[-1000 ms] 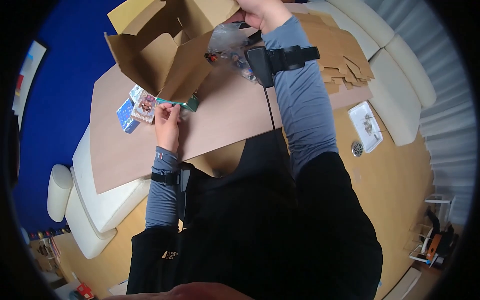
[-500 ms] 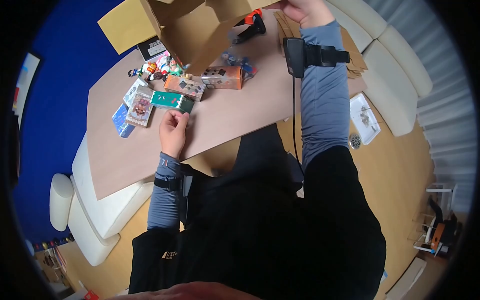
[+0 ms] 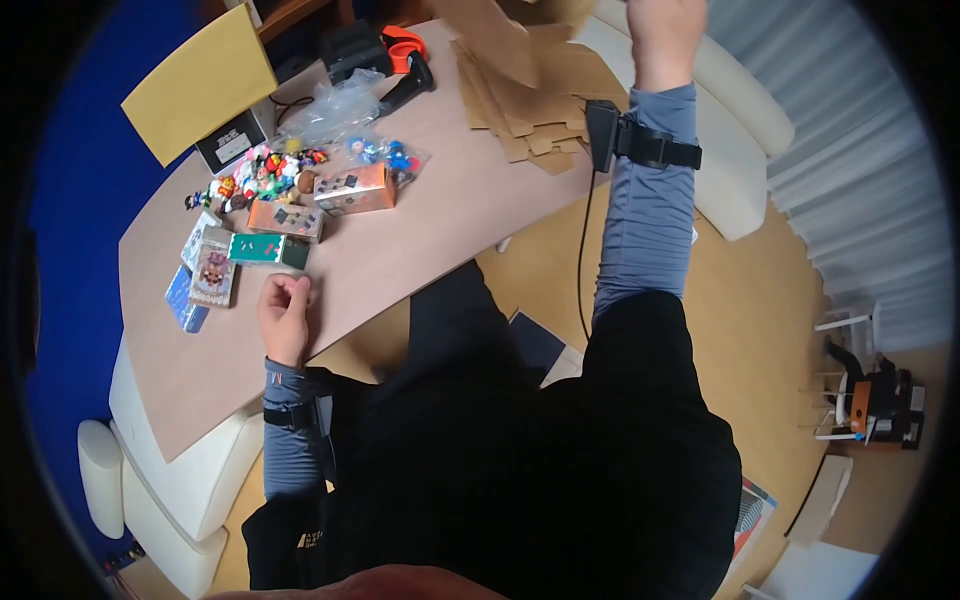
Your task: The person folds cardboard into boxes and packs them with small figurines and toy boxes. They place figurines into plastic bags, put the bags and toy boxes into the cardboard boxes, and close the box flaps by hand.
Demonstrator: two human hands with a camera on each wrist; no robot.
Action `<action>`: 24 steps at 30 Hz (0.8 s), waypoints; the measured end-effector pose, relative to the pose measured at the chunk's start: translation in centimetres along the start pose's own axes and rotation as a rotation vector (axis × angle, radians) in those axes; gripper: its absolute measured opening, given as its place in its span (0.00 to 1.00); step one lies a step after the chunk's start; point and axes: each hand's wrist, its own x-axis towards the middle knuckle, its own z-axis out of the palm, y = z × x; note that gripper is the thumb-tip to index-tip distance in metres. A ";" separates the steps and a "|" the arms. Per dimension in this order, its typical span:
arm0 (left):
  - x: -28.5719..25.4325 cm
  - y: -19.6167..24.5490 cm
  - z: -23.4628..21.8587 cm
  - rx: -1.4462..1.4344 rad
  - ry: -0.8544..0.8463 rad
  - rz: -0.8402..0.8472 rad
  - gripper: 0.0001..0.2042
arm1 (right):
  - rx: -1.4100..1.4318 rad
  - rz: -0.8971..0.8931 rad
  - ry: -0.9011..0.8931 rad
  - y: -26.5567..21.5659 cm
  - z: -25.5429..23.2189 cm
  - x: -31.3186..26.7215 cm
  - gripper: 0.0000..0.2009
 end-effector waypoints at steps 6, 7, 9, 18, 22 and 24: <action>0.0 0.5 0.2 0.037 -0.005 -0.008 0.08 | -0.520 -0.785 0.112 -1.1 -1.5 -1.3 0.13; 0.0 0.5 0.2 0.037 -0.008 -0.003 0.08 | -0.603 -0.830 0.052 -0.5 -1.5 -2.0 0.15; 0.0 0.6 0.1 0.052 -0.007 -0.007 0.08 | -0.657 -0.727 -0.135 3.5 -1.2 -3.3 0.15; 0.1 1.4 0.4 0.020 0.018 0.017 0.07 | -0.941 -0.374 -0.691 17.4 -0.7 -12.7 0.10; 0.6 6.6 2.0 0.618 0.111 0.550 0.08 | -0.807 -0.019 -0.810 20.3 -0.8 -14.3 0.14; 1.8 8.5 2.5 0.755 0.121 0.690 0.12 | -0.831 -0.020 -0.861 19.6 -1.3 -14.7 0.16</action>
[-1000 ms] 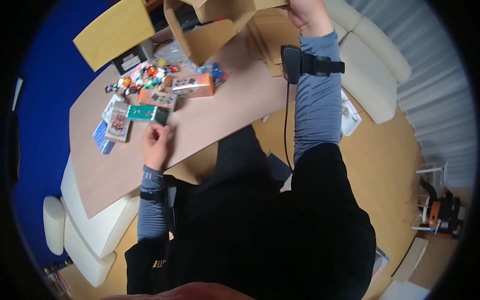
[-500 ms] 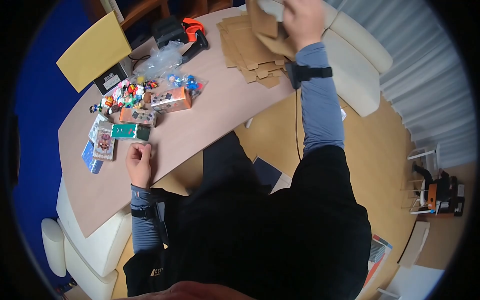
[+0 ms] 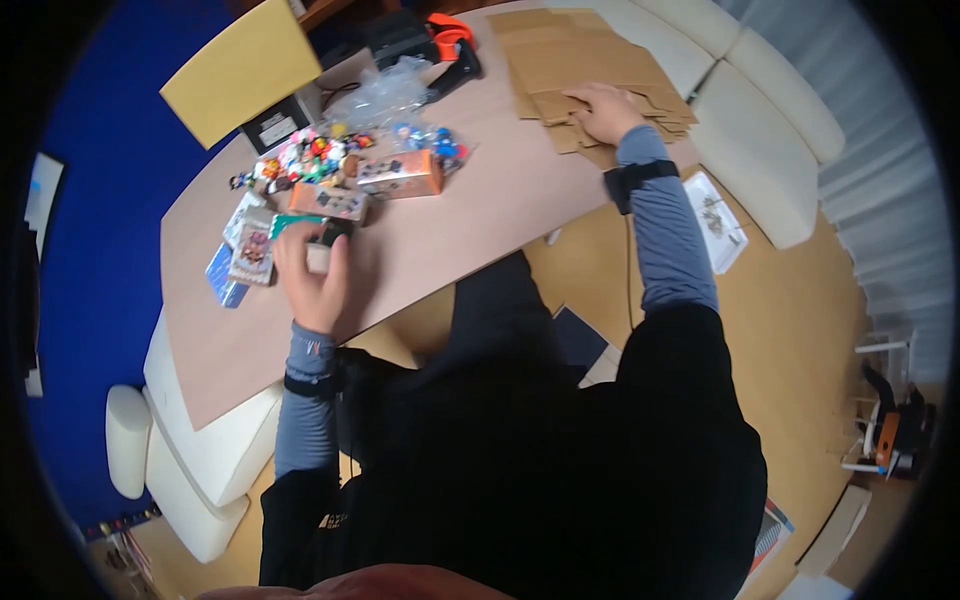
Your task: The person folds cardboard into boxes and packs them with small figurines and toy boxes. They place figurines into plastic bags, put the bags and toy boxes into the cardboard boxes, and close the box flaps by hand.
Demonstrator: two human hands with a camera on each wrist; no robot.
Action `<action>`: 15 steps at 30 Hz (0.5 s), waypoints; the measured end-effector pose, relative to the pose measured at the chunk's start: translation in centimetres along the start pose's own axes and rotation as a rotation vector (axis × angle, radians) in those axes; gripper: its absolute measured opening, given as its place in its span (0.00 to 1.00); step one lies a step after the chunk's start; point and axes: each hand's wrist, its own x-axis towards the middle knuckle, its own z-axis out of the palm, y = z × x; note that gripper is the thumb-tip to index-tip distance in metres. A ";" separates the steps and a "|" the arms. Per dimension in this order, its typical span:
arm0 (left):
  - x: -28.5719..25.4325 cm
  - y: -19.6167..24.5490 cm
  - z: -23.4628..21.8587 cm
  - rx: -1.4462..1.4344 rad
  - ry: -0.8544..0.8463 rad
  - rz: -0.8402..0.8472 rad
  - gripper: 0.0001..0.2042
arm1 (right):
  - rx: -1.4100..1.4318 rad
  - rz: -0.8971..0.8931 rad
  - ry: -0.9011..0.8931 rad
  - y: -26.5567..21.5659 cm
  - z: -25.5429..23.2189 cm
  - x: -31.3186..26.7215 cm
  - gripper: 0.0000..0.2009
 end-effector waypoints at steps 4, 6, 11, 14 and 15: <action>3.2 0.4 0.7 0.230 -0.086 0.084 0.25 | -0.106 -0.024 -0.059 -3.8 -2.8 0.1 0.25; 4.6 0.9 1.5 0.285 -0.136 0.106 0.27 | -0.065 -0.107 0.058 -6.1 -3.1 0.6 0.25; 6.7 2.0 5.0 0.238 -0.271 0.195 0.31 | 0.327 -0.215 -0.036 -11.8 0.7 3.1 0.24; 6.9 0.4 7.2 0.244 -0.317 0.188 0.29 | 0.336 -0.088 -0.141 -15.5 4.9 3.5 0.31; 6.6 -0.1 7.1 0.277 -0.313 0.167 0.29 | 0.357 -0.119 -0.149 -16.8 5.1 3.7 0.31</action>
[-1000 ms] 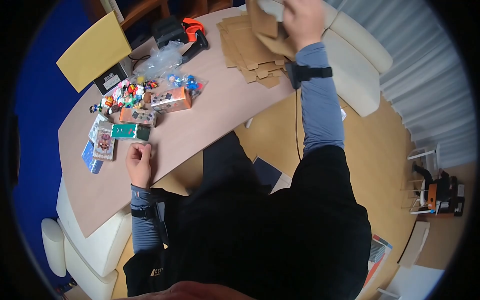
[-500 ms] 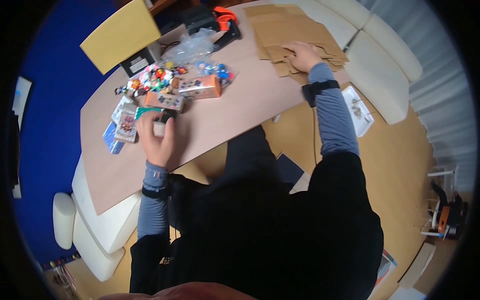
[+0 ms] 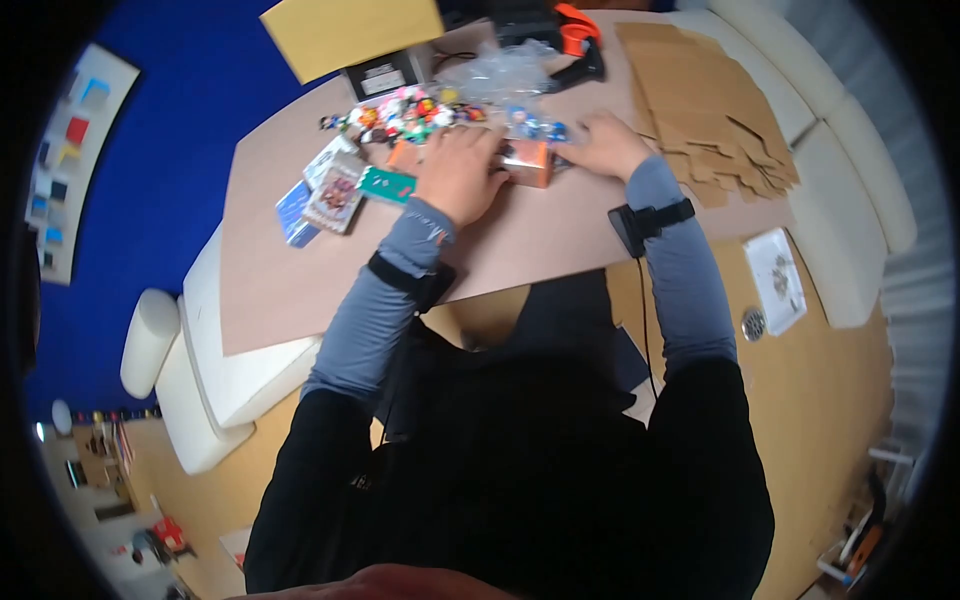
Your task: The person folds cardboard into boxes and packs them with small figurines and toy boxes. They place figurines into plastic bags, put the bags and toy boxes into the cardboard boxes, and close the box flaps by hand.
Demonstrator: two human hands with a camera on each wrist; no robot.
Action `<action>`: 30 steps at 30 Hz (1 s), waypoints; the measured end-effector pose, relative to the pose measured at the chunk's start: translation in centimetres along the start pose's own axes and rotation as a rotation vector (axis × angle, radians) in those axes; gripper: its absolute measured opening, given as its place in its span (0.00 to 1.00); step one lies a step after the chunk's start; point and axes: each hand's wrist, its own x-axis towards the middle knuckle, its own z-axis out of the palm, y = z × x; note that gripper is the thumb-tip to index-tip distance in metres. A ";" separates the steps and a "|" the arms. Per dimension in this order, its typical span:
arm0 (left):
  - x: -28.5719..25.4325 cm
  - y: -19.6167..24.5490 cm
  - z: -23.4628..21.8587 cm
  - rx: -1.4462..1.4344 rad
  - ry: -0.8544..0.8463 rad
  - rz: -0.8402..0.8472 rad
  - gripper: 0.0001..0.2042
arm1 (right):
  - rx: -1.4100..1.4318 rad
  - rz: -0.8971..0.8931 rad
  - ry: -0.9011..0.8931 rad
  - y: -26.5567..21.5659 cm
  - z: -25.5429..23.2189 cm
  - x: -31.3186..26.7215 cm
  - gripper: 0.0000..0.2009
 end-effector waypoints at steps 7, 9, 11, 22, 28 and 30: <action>-3.4 -3.7 -3.1 0.024 -0.145 -0.084 0.21 | 0.199 0.186 -0.213 -2.5 1.9 0.8 0.28; -4.1 -4.7 -4.2 0.015 -0.186 -0.140 0.21 | 0.306 0.162 -0.170 -2.0 2.2 1.1 0.24; -4.4 -5.7 -4.9 -0.025 -0.263 -0.225 0.22 | 0.425 0.135 -0.165 -1.3 3.0 2.0 0.23; -0.2 -9.8 -1.7 -0.736 -0.021 -0.648 0.26 | 1.281 -0.003 -0.143 -7.7 1.9 6.8 0.25; 0.7 -10.8 0.8 -0.901 0.014 -0.646 0.19 | 1.213 0.016 -0.110 -9.1 3.8 9.3 0.27; 0.7 -11.6 0.7 -0.834 -0.015 -0.658 0.15 | 1.151 0.044 -0.107 -9.2 4.0 9.9 0.23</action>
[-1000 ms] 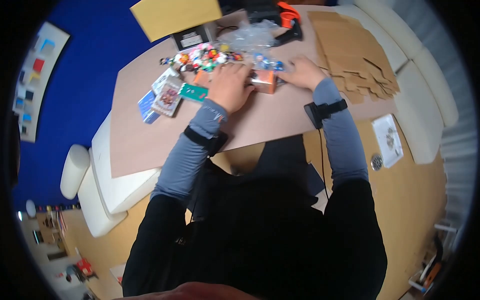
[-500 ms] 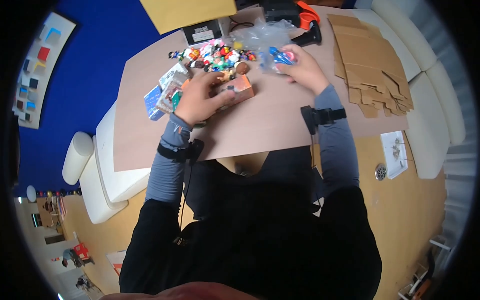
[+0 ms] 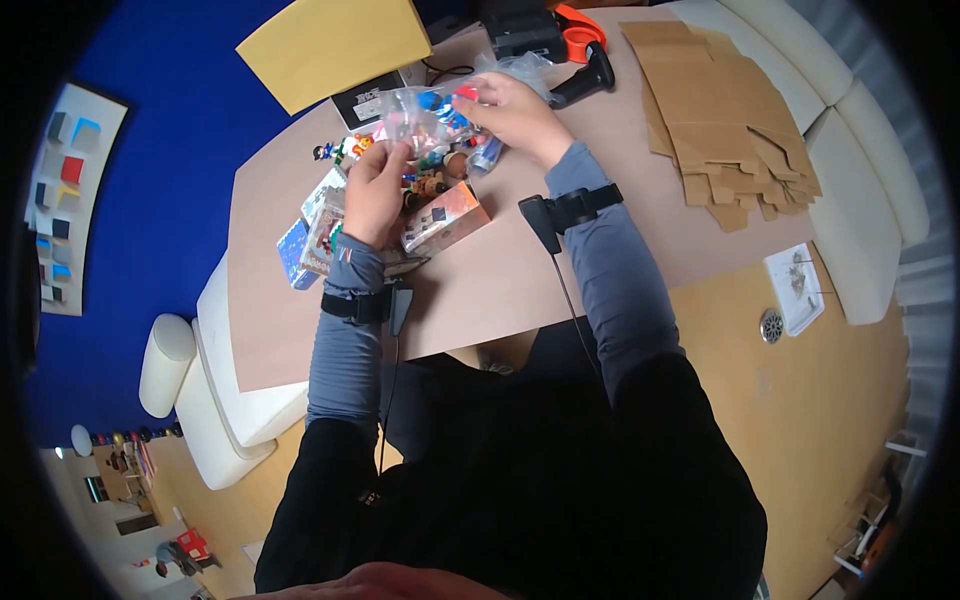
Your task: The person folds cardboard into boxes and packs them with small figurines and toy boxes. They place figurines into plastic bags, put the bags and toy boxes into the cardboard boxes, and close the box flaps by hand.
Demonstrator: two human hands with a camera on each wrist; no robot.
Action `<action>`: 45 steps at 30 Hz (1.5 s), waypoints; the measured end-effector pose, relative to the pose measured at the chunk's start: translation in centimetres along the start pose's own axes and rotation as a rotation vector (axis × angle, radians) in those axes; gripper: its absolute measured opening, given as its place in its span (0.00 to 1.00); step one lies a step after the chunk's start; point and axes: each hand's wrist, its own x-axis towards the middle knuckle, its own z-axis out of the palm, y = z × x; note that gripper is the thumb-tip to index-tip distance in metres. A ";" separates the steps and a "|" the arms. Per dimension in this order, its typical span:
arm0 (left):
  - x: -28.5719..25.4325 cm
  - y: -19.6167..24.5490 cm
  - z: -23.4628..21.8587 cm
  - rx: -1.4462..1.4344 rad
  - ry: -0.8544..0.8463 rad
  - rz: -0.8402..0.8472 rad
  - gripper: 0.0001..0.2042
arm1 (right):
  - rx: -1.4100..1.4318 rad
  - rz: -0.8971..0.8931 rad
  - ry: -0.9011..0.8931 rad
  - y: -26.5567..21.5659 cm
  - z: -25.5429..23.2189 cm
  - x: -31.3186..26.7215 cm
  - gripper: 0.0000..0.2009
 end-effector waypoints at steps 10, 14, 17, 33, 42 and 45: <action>-0.7 -0.6 0.6 -0.044 0.168 0.041 0.16 | -0.654 -0.674 0.288 -0.7 2.2 1.3 0.09; -1.1 -0.5 1.1 -0.017 0.111 0.078 0.15 | -0.987 -0.771 0.312 -4.0 2.9 2.0 0.08; -1.0 -0.4 1.0 0.015 0.135 0.047 0.16 | -0.920 -0.892 0.317 -6.3 3.4 2.2 0.08; -1.1 -0.8 0.7 0.056 0.095 0.048 0.22 | -0.904 -0.732 0.261 -5.1 4.2 0.9 0.08; -1.4 -1.3 1.0 -0.059 0.005 -0.019 0.14 | -0.370 -0.606 0.346 -2.7 3.2 -0.3 0.08; -1.0 -0.3 0.9 -0.133 0.000 0.066 0.13 | -0.039 -0.302 0.241 -1.1 1.8 0.2 0.11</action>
